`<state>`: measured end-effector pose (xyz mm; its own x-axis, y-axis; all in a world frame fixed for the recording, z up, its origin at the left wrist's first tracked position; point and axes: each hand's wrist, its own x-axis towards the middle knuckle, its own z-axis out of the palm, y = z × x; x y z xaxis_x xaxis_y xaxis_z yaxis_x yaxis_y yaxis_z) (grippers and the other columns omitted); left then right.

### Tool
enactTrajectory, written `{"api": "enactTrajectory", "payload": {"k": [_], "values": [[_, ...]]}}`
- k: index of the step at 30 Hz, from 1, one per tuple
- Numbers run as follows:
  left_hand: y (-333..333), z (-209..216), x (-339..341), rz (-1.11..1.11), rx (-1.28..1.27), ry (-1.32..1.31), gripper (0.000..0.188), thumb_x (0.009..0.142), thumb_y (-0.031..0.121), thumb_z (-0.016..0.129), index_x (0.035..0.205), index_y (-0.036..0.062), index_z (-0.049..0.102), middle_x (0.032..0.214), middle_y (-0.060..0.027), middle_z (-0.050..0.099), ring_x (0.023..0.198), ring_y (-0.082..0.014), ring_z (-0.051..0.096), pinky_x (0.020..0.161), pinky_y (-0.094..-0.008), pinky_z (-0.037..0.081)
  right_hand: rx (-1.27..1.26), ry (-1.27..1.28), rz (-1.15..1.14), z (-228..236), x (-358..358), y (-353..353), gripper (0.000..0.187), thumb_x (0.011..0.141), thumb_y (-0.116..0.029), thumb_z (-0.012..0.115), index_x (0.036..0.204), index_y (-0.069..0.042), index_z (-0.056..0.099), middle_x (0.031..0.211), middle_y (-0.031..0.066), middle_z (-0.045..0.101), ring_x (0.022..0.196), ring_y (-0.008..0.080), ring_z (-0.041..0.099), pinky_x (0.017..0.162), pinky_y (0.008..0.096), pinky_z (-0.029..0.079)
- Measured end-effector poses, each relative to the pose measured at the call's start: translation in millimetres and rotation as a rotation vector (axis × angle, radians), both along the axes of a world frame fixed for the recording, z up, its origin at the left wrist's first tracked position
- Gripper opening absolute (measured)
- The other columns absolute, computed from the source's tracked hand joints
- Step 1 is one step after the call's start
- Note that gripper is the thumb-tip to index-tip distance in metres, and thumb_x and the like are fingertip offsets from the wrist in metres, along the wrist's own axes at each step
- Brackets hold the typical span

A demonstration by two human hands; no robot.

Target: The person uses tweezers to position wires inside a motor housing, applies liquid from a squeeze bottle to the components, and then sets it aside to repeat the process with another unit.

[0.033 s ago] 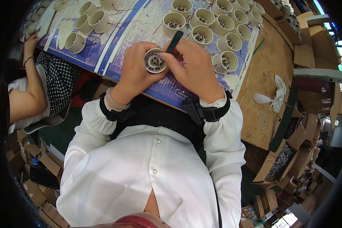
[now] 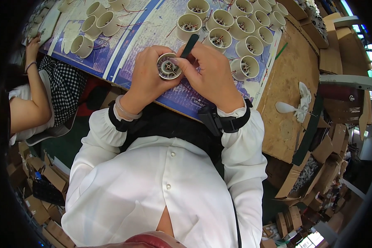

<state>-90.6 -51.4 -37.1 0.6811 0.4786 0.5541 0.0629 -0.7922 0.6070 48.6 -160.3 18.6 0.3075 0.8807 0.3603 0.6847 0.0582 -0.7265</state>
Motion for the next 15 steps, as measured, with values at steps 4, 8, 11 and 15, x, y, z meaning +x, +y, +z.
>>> {"api": "enactTrajectory", "payload": {"k": [4, 8, 11, 15], "values": [[0, -1, 0, 0.001, -0.021, -0.017, 0.053, 0.061, 0.015, 0.083, 0.104, 0.0085, 0.052, 0.095, -0.0085, 0.057, 0.090, -0.0308, 0.054, 0.077, -0.0405, 0.038, 0.016, -0.024, 0.006, -1, -1, 1, 0.013, 0.084, -0.011, 0.070, 0.092, -0.003, 0.065, 0.074, 0.0054, 0.064, 0.063, 0.0120, 0.059, 0.059, 0.0244, 0.046], [1, -2, 0, -0.006, -0.030, -0.012, 0.054, 0.061, 0.016, 0.083, 0.105, 0.0080, 0.052, 0.096, -0.0091, 0.057, 0.090, -0.0315, 0.055, 0.077, -0.0411, 0.038, 0.021, -0.013, 0.002, 0, -2, 3, 0.013, 0.084, -0.011, 0.070, 0.092, -0.003, 0.065, 0.075, 0.0051, 0.064, 0.063, 0.0116, 0.059, 0.059, 0.0243, 0.046], [0, -2, 0, -0.008, -0.040, 0.000, 0.053, 0.062, 0.016, 0.083, 0.105, 0.0077, 0.052, 0.097, -0.0095, 0.057, 0.090, -0.0321, 0.055, 0.078, -0.0419, 0.039, 0.026, -0.040, -0.003, 4, -3, 1, 0.011, 0.085, -0.010, 0.070, 0.092, -0.002, 0.065, 0.076, 0.0038, 0.065, 0.064, 0.0104, 0.059, 0.059, 0.0236, 0.046], [-2, 4, 3, 0.024, -0.114, 0.051, 0.055, 0.063, 0.020, 0.084, 0.106, 0.0064, 0.053, 0.101, -0.0110, 0.059, 0.091, -0.0339, 0.056, 0.079, -0.0435, 0.040, 0.111, 0.127, -0.132, 24, 4, -12, 0.010, 0.087, -0.008, 0.067, 0.094, -0.001, 0.063, 0.083, 0.0038, 0.068, 0.068, 0.0089, 0.060, 0.062, 0.0219, 0.046]]}}
